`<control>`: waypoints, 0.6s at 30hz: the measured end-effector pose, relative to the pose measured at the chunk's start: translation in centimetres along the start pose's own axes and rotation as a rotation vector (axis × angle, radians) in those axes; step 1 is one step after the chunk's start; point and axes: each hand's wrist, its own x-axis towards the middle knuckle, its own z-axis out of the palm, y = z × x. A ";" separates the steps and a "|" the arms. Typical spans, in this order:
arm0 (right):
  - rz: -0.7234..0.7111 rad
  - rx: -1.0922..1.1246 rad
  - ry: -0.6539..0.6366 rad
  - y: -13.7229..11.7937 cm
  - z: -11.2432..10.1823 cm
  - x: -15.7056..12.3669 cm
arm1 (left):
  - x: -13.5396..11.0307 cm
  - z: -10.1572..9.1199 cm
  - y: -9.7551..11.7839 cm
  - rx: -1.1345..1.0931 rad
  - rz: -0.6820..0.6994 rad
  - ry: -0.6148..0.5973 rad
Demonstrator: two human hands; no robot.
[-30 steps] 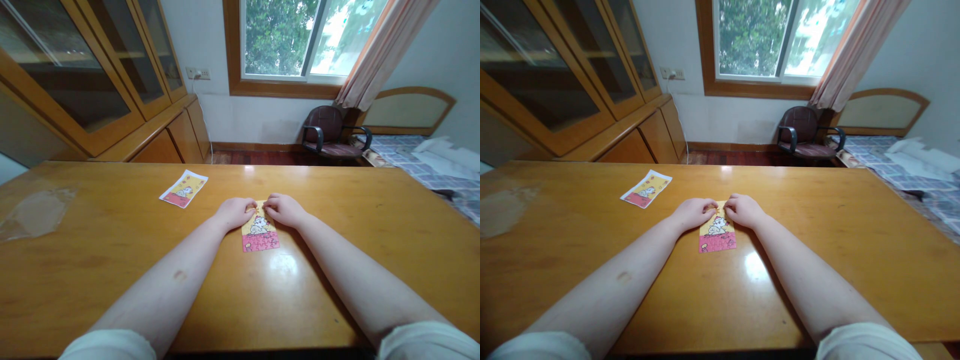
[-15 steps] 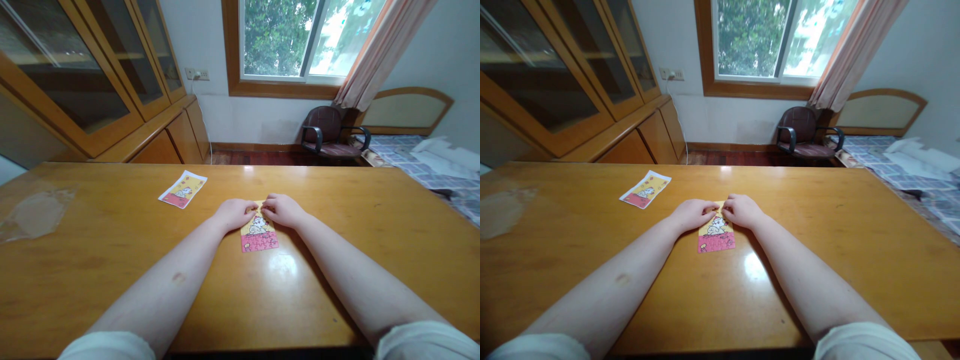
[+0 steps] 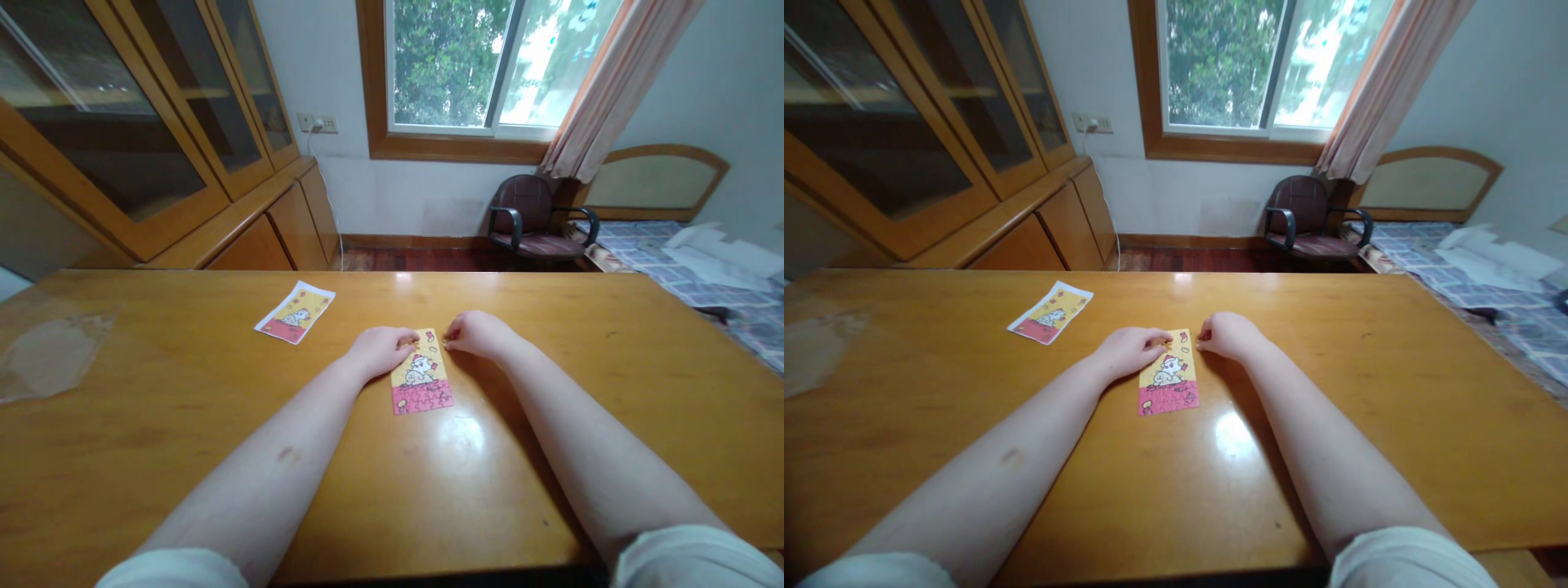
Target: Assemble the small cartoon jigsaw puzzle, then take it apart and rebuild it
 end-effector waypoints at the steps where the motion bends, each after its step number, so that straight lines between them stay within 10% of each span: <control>1: -0.004 -0.008 -0.007 0.0 0.3 0.1 | 0.1 0.0 -0.1 -0.008 0.006 0.001; 18: 0.034 0.331 -0.003 -0.7 -0.1 -0.2 | 0.3 0.2 -1.0 -0.064 -0.027 0.073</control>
